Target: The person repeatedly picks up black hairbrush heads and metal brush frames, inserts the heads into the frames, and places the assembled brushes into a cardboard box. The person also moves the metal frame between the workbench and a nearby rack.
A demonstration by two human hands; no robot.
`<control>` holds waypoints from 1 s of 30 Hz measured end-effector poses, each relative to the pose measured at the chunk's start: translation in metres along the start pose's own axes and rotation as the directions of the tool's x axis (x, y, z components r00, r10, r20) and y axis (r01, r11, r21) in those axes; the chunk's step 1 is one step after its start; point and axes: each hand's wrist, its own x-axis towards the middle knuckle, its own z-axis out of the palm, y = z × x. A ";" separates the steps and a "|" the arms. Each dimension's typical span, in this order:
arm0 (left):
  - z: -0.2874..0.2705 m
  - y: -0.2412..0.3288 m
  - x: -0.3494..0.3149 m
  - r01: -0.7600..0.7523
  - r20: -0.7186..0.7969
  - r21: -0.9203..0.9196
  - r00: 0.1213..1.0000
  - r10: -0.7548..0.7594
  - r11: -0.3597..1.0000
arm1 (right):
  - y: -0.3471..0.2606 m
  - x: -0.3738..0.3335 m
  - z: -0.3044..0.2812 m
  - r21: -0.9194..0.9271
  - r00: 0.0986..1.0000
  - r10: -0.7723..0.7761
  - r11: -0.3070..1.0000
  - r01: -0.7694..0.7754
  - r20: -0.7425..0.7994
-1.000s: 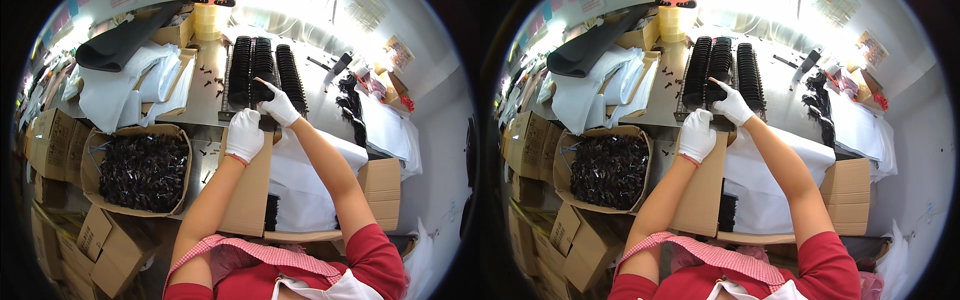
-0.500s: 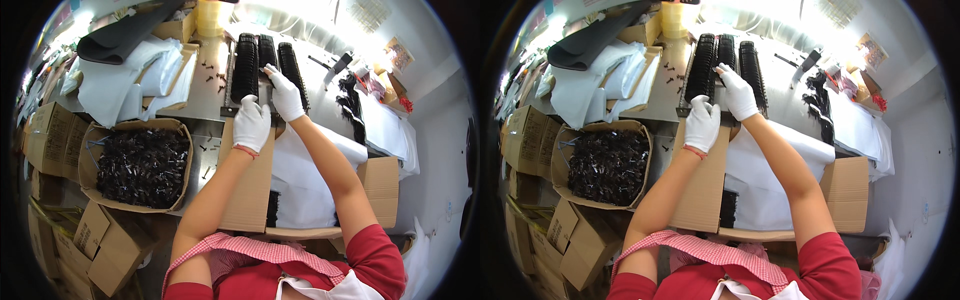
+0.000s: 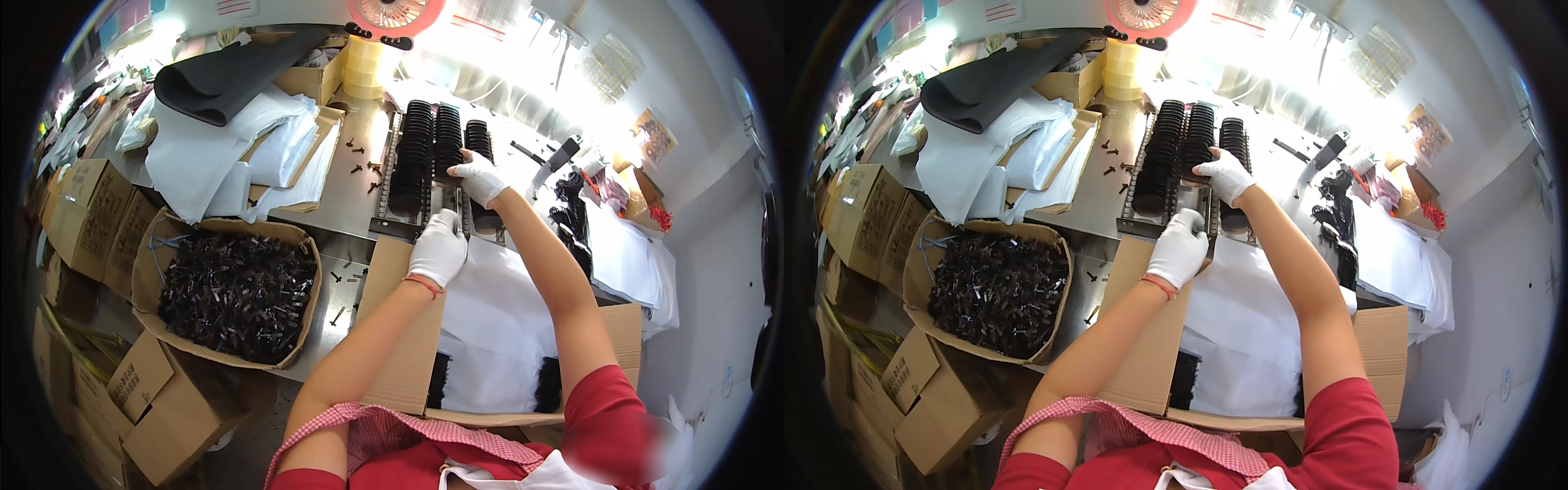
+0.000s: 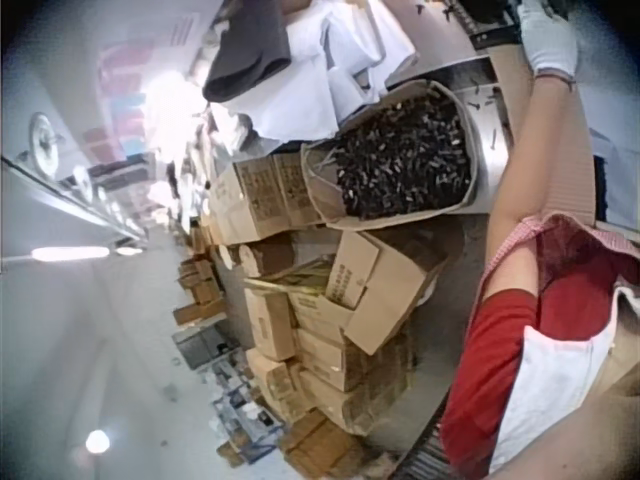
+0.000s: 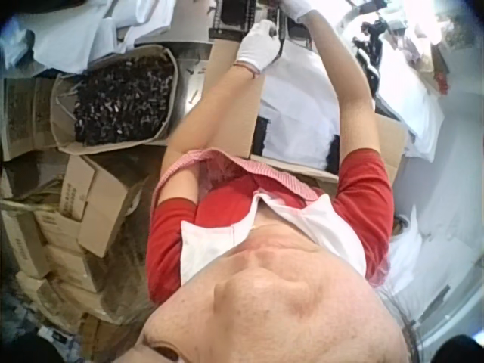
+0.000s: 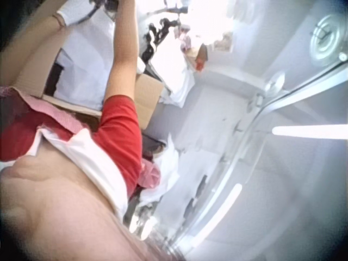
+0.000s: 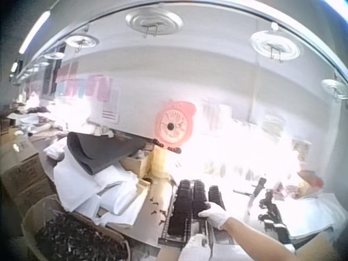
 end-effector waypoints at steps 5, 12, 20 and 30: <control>0.001 -0.015 -0.001 -0.003 0.083 0.304 0.996 -0.024 0.953 | -0.012 -0.005 0.049 0.279 0.979 -0.010 0.959 -0.048 0.203; 0.011 -0.028 -0.001 -0.032 0.084 0.368 0.996 0.001 0.929 | 0.006 -0.025 0.087 -0.792 0.769 -0.616 0.377 0.480 0.173; -0.008 0.007 0.012 0.342 0.193 -0.838 0.914 -0.357 0.425 | -0.051 -0.046 0.044 -0.663 0.879 -0.444 0.606 0.439 0.175; -0.017 0.007 0.016 0.379 0.189 -0.688 0.917 -0.351 0.619 | -0.055 0.002 0.010 -0.447 0.970 -0.242 0.871 0.205 -0.027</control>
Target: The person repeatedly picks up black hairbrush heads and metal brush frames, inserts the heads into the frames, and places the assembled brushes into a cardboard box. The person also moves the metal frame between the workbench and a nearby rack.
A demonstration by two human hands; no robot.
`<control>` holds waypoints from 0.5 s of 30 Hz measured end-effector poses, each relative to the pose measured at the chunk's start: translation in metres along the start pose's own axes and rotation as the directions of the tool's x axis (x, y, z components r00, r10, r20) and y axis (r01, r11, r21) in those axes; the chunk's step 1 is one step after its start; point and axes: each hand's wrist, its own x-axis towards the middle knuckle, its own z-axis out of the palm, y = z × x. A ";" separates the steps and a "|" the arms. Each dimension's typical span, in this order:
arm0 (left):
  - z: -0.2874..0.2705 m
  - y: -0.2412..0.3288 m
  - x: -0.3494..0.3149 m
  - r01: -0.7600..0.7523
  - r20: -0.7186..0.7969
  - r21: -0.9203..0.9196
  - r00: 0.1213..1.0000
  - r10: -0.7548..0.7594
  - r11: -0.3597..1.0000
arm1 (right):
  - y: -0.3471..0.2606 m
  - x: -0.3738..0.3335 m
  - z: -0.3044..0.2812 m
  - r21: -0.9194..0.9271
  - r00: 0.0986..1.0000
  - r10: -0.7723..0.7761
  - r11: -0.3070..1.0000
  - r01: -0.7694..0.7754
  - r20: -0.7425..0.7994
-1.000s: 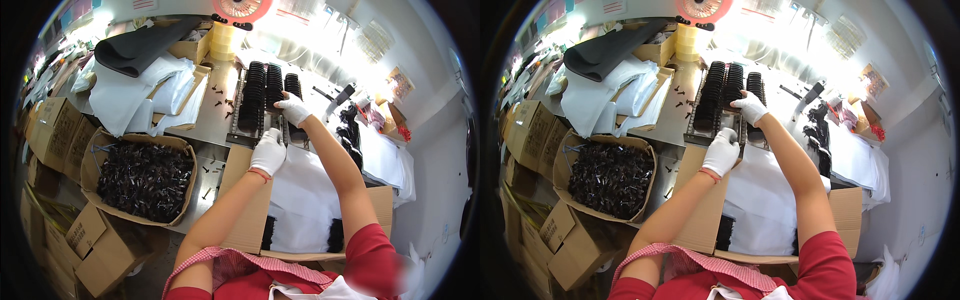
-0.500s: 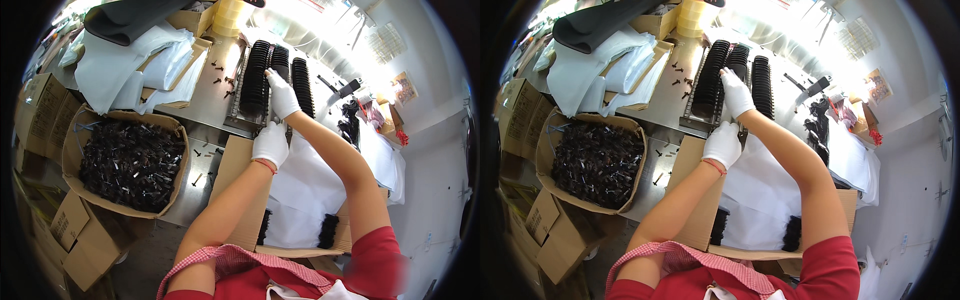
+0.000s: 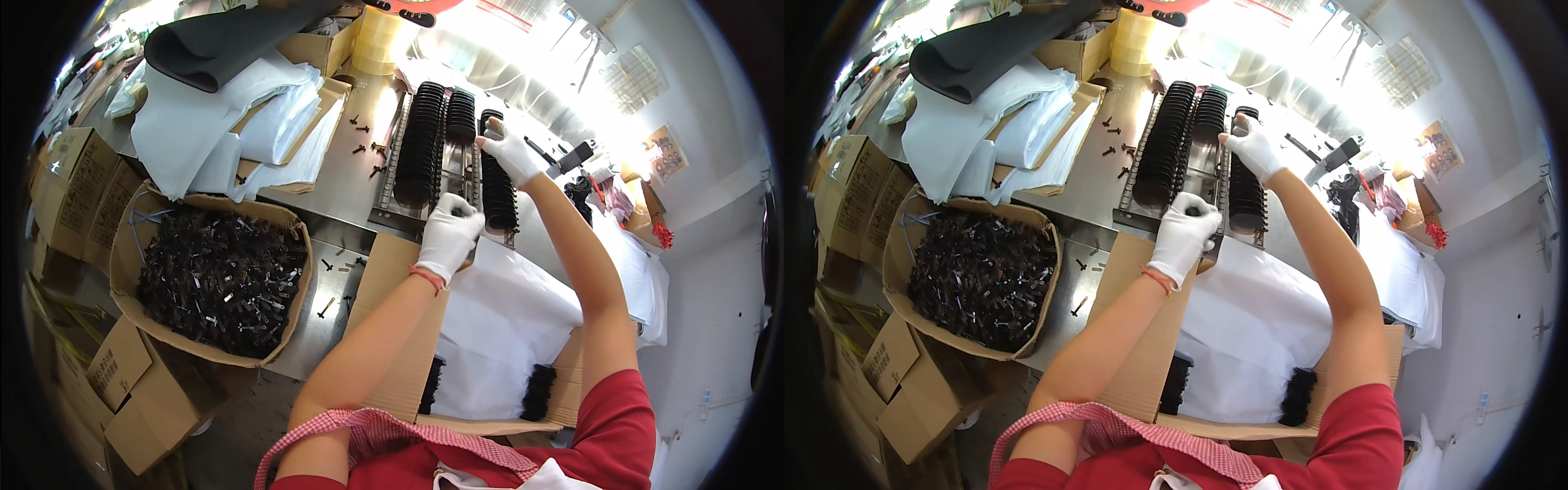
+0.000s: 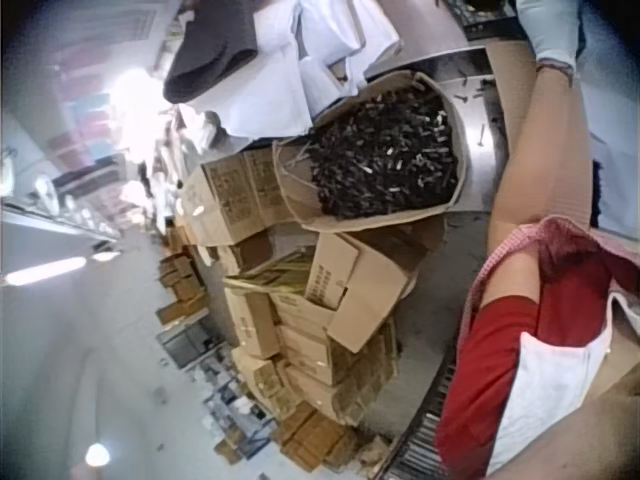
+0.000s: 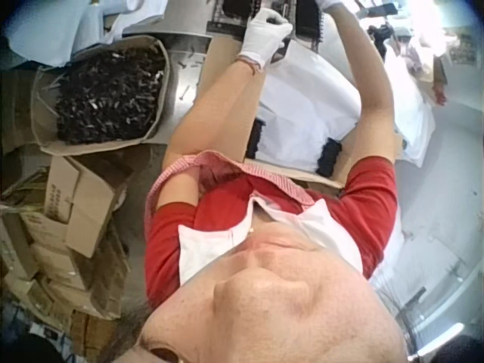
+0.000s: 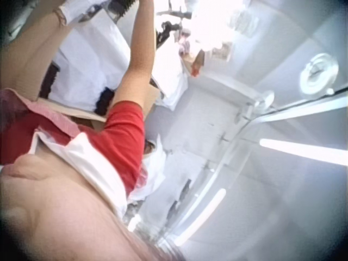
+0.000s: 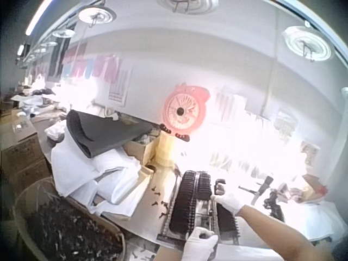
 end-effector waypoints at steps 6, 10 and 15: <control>0.017 -0.032 -0.004 -0.255 0.141 0.902 0.936 0.322 0.348 | 0.064 0.063 0.036 0.684 0.949 0.029 0.686 -0.246 0.313; 0.009 -0.035 -0.009 -0.333 0.240 0.923 0.890 0.387 0.192 | 0.033 0.047 0.051 0.316 0.987 0.034 0.945 -0.084 0.159; 0.011 -0.030 -0.011 -0.362 0.268 0.904 0.893 0.361 0.226 | 0.042 0.035 0.075 -0.494 0.762 -0.647 0.653 0.575 0.032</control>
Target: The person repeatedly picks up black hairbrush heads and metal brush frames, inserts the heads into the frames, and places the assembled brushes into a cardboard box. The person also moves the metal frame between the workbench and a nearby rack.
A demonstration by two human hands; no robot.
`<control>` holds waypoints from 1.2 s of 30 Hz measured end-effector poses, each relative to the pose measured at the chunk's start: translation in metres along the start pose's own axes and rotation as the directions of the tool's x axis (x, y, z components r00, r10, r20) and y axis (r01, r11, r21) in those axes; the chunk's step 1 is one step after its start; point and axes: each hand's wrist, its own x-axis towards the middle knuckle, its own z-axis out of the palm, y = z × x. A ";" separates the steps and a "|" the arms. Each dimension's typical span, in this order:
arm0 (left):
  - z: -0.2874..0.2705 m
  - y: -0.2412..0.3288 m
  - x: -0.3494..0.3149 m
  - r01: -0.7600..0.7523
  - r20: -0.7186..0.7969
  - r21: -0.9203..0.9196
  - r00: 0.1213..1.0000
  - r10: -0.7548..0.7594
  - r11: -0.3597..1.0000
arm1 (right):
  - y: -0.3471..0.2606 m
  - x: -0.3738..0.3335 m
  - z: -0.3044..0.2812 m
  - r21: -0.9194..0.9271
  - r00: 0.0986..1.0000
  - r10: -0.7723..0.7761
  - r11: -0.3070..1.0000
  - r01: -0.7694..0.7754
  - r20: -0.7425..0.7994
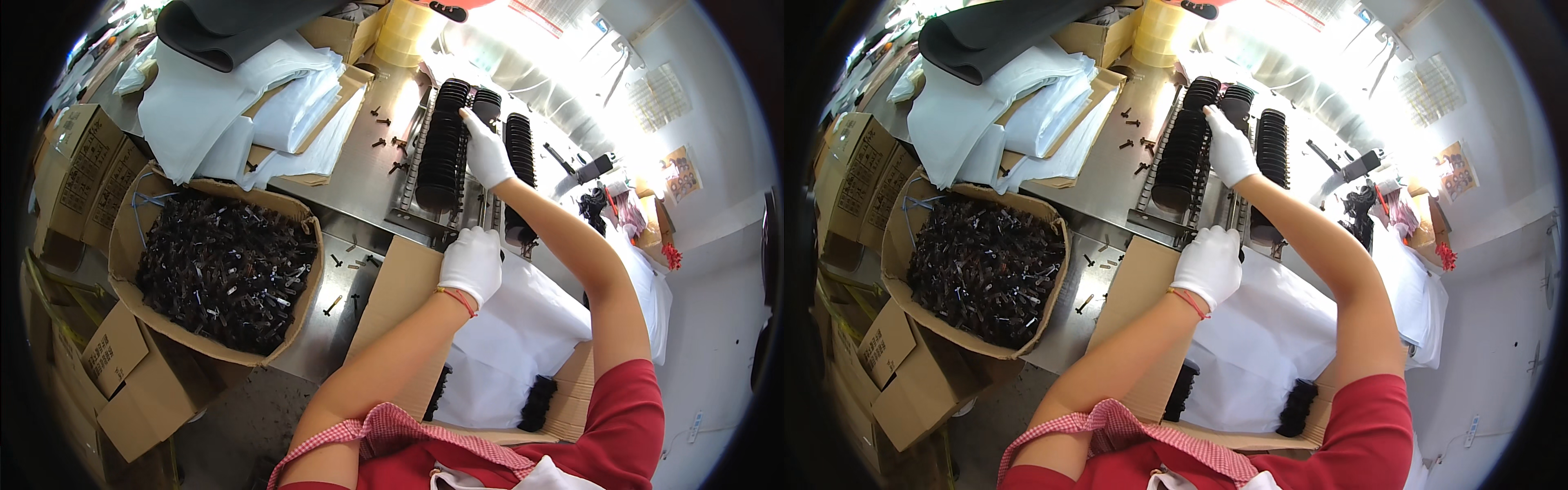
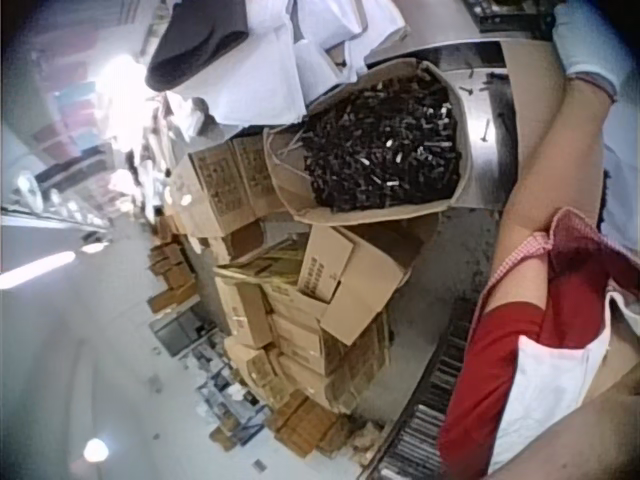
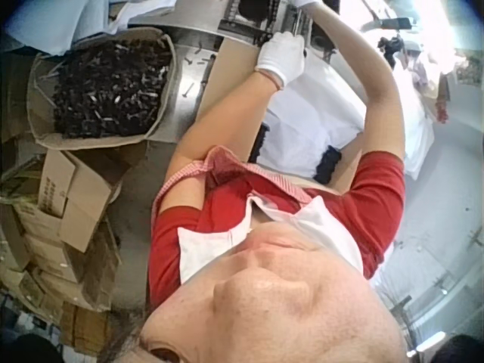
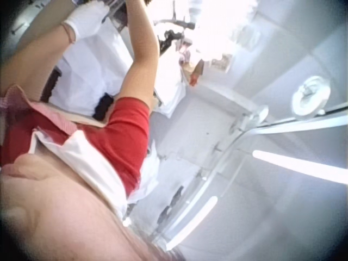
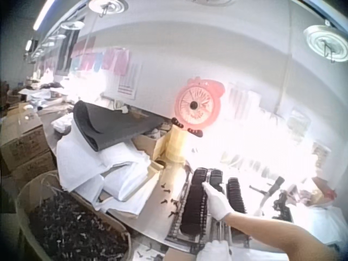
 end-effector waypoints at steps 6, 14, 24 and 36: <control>-0.014 -0.006 0.012 0.245 0.047 -0.561 0.963 -0.265 0.791 | -0.020 0.022 -0.066 0.114 0.917 0.280 0.940 -0.322 0.285; -0.044 0.022 0.034 0.147 0.374 -0.872 0.817 -0.440 -0.468 | -0.111 -0.054 -0.146 0.650 0.642 0.578 0.235 -0.723 0.505; -0.008 0.007 0.038 -0.243 -0.668 -0.410 0.737 -0.108 0.879 | -0.132 -0.095 -0.149 0.809 0.609 0.731 0.135 -0.572 0.309; 0.005 0.076 -0.049 0.526 0.541 -0.839 0.833 -0.115 -0.139 | -0.081 -0.347 -0.281 0.029 0.540 0.705 0.596 -0.803 0.459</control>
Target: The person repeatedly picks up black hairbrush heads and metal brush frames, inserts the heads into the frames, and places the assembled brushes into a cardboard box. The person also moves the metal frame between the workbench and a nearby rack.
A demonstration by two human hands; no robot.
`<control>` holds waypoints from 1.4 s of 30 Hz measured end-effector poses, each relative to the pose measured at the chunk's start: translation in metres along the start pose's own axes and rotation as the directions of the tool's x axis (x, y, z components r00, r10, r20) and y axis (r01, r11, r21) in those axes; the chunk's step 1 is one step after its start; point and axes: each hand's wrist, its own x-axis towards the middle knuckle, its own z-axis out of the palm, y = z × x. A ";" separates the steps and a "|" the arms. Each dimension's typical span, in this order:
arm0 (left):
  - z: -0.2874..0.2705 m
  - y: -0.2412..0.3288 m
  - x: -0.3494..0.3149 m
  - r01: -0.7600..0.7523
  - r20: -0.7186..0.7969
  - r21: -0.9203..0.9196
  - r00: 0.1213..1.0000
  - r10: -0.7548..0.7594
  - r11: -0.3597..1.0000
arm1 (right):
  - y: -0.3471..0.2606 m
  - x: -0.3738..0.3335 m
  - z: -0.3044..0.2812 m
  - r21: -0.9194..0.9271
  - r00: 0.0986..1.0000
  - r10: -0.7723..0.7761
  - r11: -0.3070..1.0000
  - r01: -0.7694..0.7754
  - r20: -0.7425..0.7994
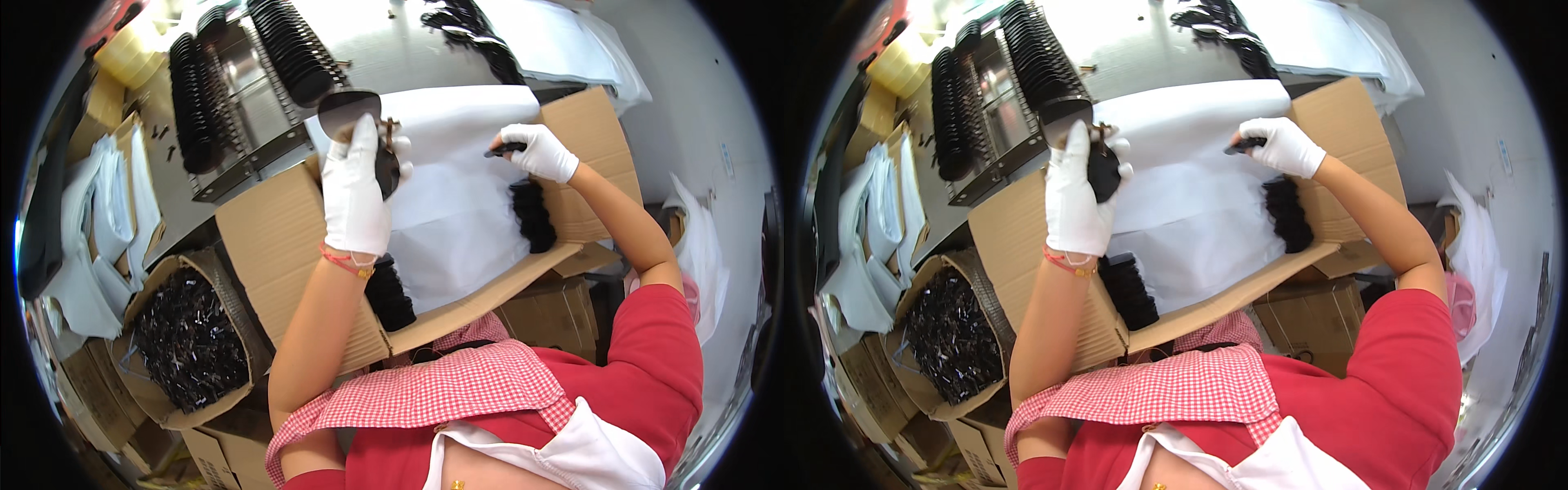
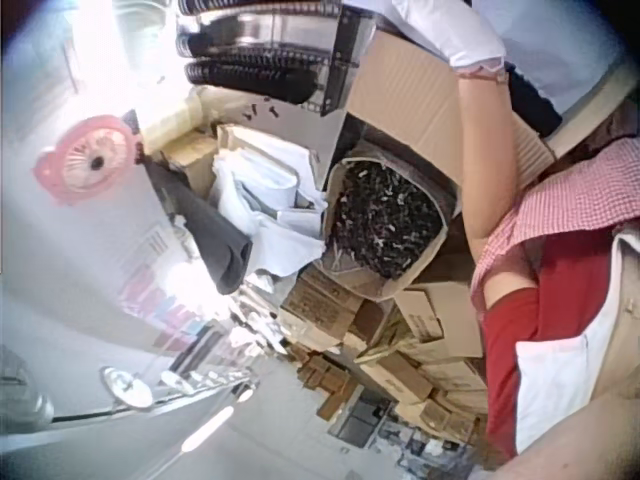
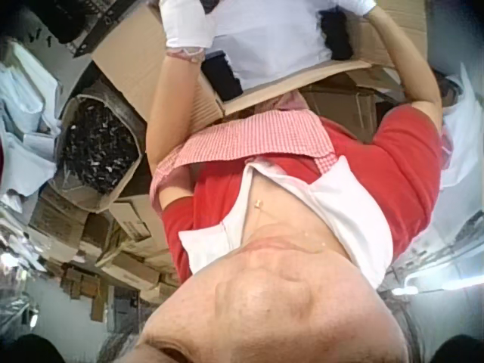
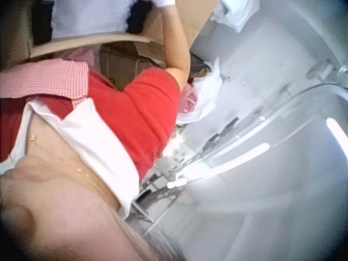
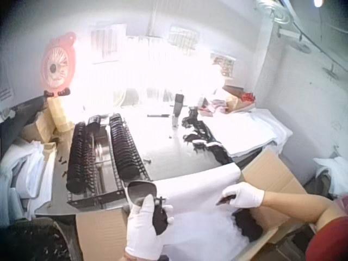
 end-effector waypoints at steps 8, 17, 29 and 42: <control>0.008 -0.067 -0.041 0.285 0.049 0.442 0.939 -0.340 0.851 | 0.056 -0.064 0.036 -0.653 0.982 0.081 0.756 0.051 0.170; 0.008 -0.087 -0.074 0.170 0.219 0.628 0.898 -0.381 0.760 | -0.064 -0.077 0.067 0.718 0.995 0.079 0.689 -0.101 0.064; -0.022 -0.056 -0.114 0.601 -0.072 0.017 0.798 -0.599 0.799 | -0.125 -0.012 0.107 0.025 0.802 -0.566 0.814 0.580 -0.194; -0.096 0.133 -0.168 -0.168 0.209 -0.626 0.904 0.372 0.762 | -0.114 0.022 0.153 0.067 0.786 -0.448 0.882 0.466 0.427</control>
